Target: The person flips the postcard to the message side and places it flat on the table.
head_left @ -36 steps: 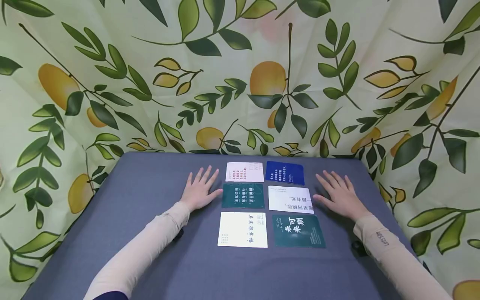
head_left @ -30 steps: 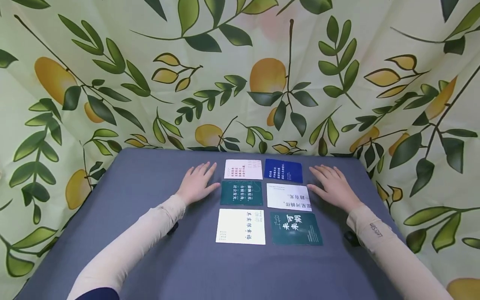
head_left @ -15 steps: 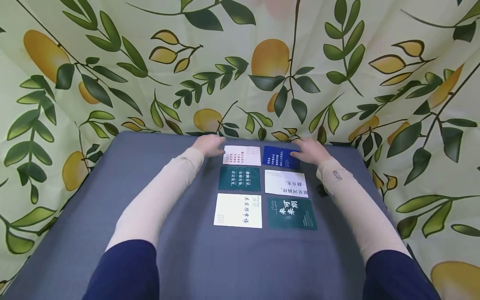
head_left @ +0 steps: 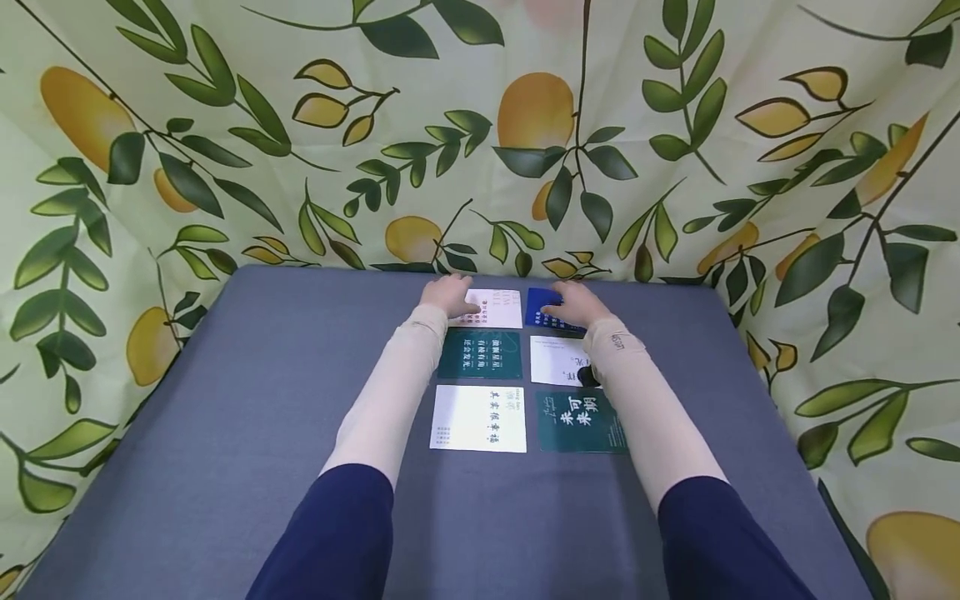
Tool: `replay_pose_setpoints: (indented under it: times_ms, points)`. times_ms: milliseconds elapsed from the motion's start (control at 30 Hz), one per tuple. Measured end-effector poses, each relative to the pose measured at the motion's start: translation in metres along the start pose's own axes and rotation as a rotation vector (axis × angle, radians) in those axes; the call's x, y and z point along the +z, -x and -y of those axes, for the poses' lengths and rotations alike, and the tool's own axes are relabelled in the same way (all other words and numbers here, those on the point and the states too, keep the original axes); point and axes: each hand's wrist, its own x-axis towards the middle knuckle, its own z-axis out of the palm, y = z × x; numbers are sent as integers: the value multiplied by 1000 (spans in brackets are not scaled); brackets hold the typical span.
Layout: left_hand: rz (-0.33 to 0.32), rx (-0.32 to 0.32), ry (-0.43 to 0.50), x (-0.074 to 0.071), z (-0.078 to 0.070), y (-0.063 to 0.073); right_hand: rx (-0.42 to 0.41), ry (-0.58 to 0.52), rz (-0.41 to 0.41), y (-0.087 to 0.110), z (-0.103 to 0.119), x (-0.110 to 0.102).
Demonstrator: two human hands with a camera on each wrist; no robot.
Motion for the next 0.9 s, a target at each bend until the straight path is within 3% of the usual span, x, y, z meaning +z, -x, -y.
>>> replay_pose_setpoints:
  times_ms: [333, 600, 900]
  points:
    - [-11, -110, 173, 24, -8, 10, 48, -285, -83, -7, 28, 40]
    - [5, -206, 347, 30, -6, 18, 112, -404, -108, -12, 37, 54]
    - [32, -245, 440, 35, 6, 3, 121, -477, -146, -12, 45, 52]
